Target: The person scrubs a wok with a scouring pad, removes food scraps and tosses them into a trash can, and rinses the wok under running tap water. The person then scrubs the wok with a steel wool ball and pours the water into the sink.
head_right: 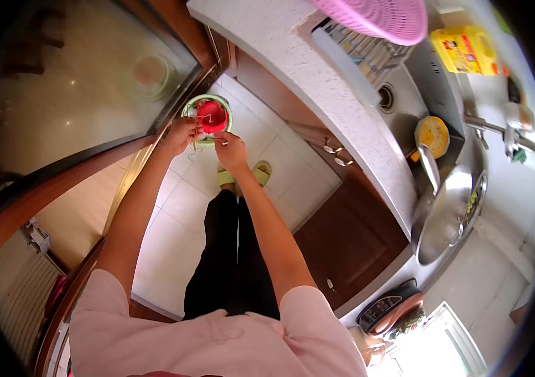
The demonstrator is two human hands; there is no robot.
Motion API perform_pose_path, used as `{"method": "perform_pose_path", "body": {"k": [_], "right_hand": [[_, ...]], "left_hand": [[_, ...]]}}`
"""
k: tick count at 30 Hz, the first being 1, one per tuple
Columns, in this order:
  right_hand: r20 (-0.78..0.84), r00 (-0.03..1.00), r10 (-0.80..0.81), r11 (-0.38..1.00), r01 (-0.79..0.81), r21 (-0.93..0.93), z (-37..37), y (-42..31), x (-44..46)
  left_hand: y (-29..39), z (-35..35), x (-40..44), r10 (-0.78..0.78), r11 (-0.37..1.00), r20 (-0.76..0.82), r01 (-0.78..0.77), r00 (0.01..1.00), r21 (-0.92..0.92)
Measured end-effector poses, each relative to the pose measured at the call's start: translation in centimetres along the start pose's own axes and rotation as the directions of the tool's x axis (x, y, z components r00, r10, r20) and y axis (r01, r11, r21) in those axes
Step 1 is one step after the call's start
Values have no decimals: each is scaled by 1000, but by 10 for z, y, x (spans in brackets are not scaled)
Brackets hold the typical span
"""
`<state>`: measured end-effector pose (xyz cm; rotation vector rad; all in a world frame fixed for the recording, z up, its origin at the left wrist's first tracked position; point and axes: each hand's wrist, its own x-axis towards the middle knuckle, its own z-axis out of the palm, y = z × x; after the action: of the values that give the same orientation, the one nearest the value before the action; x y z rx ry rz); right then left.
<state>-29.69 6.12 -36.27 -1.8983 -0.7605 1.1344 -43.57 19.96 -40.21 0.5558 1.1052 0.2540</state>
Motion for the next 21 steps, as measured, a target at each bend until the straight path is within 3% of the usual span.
{"method": "perform_pose_path", "body": {"k": [2,10,11,13,16,21], "right_hand": [[15,998,54,998,-54,11,22,39,14],[56,976,212,973,-216,84,69,123,57],[55,974,221,971,-225,82,70,126,60],[54,969,239,966,-243,82,73,131,65],[65,959,276,951,-282,124,73,136,68],[80,948,308,940,-316,124,67,140,69]], "left_hand": [[-45,-37,52,-25,997,48,28,999,-73],[-101,-79,183,-116,940,-172,52,978,-337],[-109,-88,195,-86,925,-95,44,992,-379],[-113,-93,202,-23,913,-74,-9,997,-407],[-108,-80,193,-21,911,-176,-54,984,-408],[-104,-86,182,-120,928,-227,28,966,-373]]}}
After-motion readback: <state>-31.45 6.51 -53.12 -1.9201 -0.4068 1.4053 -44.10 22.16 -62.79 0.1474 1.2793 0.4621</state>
